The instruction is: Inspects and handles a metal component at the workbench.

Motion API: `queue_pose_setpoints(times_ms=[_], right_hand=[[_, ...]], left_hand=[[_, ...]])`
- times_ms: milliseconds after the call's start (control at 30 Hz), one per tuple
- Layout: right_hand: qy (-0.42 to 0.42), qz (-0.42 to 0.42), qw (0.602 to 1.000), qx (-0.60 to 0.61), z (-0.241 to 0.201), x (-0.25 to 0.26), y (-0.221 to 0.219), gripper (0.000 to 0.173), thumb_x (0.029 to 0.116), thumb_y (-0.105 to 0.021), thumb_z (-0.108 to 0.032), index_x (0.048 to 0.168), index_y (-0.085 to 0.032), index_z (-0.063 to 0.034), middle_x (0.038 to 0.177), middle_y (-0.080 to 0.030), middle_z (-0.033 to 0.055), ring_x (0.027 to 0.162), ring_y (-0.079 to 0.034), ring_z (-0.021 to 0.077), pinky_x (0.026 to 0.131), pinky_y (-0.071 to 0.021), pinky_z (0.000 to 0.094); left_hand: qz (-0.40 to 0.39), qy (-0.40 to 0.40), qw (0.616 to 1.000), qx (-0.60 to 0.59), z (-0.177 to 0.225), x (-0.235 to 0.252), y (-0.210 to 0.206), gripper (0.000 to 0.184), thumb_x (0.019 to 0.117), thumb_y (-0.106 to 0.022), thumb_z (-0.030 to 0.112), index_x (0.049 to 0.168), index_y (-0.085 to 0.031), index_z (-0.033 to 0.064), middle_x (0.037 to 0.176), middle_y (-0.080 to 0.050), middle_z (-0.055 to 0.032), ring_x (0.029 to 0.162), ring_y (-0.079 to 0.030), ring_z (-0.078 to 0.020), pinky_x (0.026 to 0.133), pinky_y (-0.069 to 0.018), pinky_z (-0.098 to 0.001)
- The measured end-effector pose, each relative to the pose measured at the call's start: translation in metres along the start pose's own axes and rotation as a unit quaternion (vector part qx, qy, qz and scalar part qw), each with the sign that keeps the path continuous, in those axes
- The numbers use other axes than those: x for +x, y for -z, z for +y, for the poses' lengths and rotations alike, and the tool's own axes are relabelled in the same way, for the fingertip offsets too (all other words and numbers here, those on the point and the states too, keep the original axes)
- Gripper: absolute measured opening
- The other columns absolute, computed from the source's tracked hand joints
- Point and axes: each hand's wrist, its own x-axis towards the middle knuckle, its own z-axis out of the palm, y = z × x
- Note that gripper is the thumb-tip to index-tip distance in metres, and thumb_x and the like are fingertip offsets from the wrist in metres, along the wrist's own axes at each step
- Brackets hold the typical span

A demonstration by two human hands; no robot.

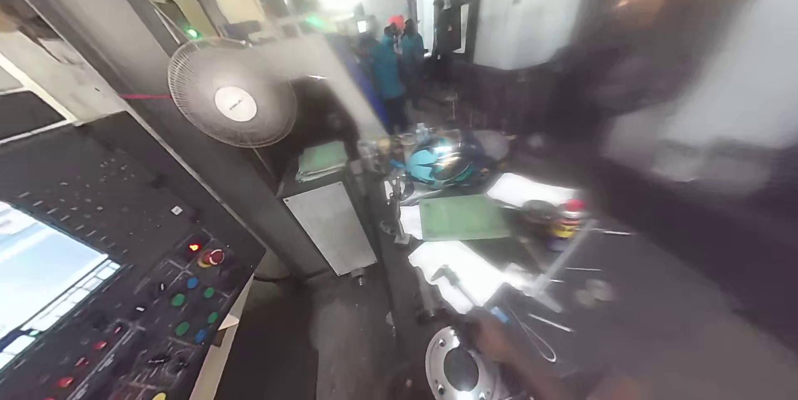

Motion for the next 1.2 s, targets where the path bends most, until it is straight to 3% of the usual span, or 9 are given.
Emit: queue_pose_setpoints(times_ms=[233, 300, 400, 500, 733, 833, 933, 1067, 1200], right_hand=[[-0.117, 0.03, 0.992, 0.039, -0.016, -0.065, -0.032, 0.028, 0.0961, -0.06, -0.023, 0.117, -0.069, -0.0066, 0.115, -0.068, 0.0177, 0.108, -0.066, 0.0338, 0.095, -0.053, 0.0583], [-0.164, 0.145, 0.975, 0.032, -0.033, -0.093, -0.055, 0.025, 0.0967, -0.059, -0.022, 0.113, -0.072, -0.0082, 0.109, -0.072, 0.0173, 0.1, -0.069, 0.0356, 0.086, -0.0544, 0.0625], [-0.115, 0.361, 0.917, 0.129, -0.047, -0.12, -0.022, 0.018, 0.0912, -0.061, -0.003, 0.106, -0.07, 0.003, 0.101, -0.071, 0.0148, 0.088, -0.069, 0.0193, 0.081, -0.0585, 0.0416], [-0.128, 0.428, 0.868, 0.214, -0.041, -0.127, 0.006, 0.016, 0.0924, -0.058, 0.0, 0.103, -0.069, 0.0034, 0.091, -0.07, 0.0068, 0.078, -0.064, 0.0037, 0.074, -0.0561, 0.026], [-0.189, 0.192, 0.96, 0.078, -0.003, -0.038, -0.019, 0.03, 0.0989, -0.059, -0.024, 0.124, -0.069, -0.0106, 0.118, -0.07, 0.0167, 0.11, -0.067, 0.0331, 0.095, -0.0523, 0.0605], [-0.112, 0.17, 0.978, 0.035, 0.024, -0.004, -0.05, 0.031, 0.0993, -0.059, -0.036, 0.125, -0.069, -0.0222, 0.127, -0.066, 0.0081, 0.115, -0.065, 0.0246, 0.098, -0.0538, 0.0541], [-0.092, 0.146, 0.977, 0.126, 0.022, -0.011, -0.035, 0.028, 0.1037, -0.057, -0.018, 0.126, -0.067, -0.0049, 0.12, -0.069, 0.0163, 0.111, -0.068, 0.0252, 0.101, -0.0532, 0.0473], [-0.172, 0.193, 0.958, 0.122, 0.04, -0.059, -0.061, 0.034, 0.1029, -0.058, -0.03, 0.128, -0.066, -0.0073, 0.114, -0.072, 0.0163, 0.105, -0.07, 0.0319, 0.094, -0.0545, 0.0591], [-0.247, 0.227, 0.923, 0.189, 0.001, -0.124, -0.087, 0.032, 0.0947, -0.075, -0.031, 0.109, -0.066, -0.0035, 0.09, -0.069, 0.0149, 0.076, -0.069, 0.0265, 0.069, -0.0596, 0.0498]], left_hand=[[0.007, -0.009, 0.998, -0.062, -0.038, -0.011, -0.008, 0.046, 0.1057, -0.053, 0.037, 0.138, -0.06, 0.0056, 0.13, -0.067, -0.0121, 0.118, -0.065, -0.0186, 0.104, -0.0526, -0.0387], [-0.03, 0.0, 0.998, -0.059, -0.042, -0.019, -0.01, 0.043, 0.1064, -0.053, 0.034, 0.14, -0.059, 0.0086, 0.128, -0.068, -0.0098, 0.115, -0.066, -0.0169, 0.103, -0.0532, -0.0391], [-0.032, -0.01, 0.998, -0.062, -0.036, -0.011, -0.015, 0.037, 0.1069, -0.051, 0.028, 0.138, -0.061, 0.0118, 0.129, -0.068, -0.0061, 0.115, -0.066, -0.0142, 0.103, -0.0534, -0.0387], [-0.032, -0.033, 0.997, -0.066, -0.042, -0.015, -0.01, 0.036, 0.1072, -0.048, 0.024, 0.135, -0.063, 0.0068, 0.127, -0.069, -0.0077, 0.115, -0.066, -0.0156, 0.104, -0.0524, -0.039], [-0.037, -0.031, 0.996, -0.079, -0.045, -0.013, -0.01, 0.034, 0.1066, -0.052, 0.026, 0.136, -0.063, 0.013, 0.13, -0.069, -0.0045, 0.117, -0.066, -0.0138, 0.104, -0.0537, -0.0382], [-0.025, -0.024, 0.997, -0.075, -0.042, -0.015, -0.013, 0.033, 0.1057, -0.054, 0.026, 0.134, -0.065, 0.0139, 0.126, -0.07, -0.0032, 0.112, -0.067, -0.0119, 0.1, -0.0556, -0.0358], [-0.023, -0.016, 0.997, -0.07, -0.041, -0.021, -0.021, 0.033, 0.1062, -0.053, 0.024, 0.135, -0.064, 0.0107, 0.127, -0.069, -0.0055, 0.113, -0.067, -0.0135, 0.1, -0.0546, -0.0368], [-0.035, -0.025, 0.992, -0.117, -0.04, -0.02, -0.029, 0.033, 0.1048, -0.053, 0.02, 0.131, -0.063, 0.0024, 0.127, -0.069, -0.0085, 0.116, -0.066, -0.0159, 0.103, -0.0539, -0.0376], [-0.086, -0.016, 0.978, -0.188, -0.051, -0.023, -0.046, 0.035, 0.1059, -0.05, 0.02, 0.131, -0.063, -0.0005, 0.126, -0.069, -0.0117, 0.115, -0.067, -0.0211, 0.103, -0.0539, -0.0408]])
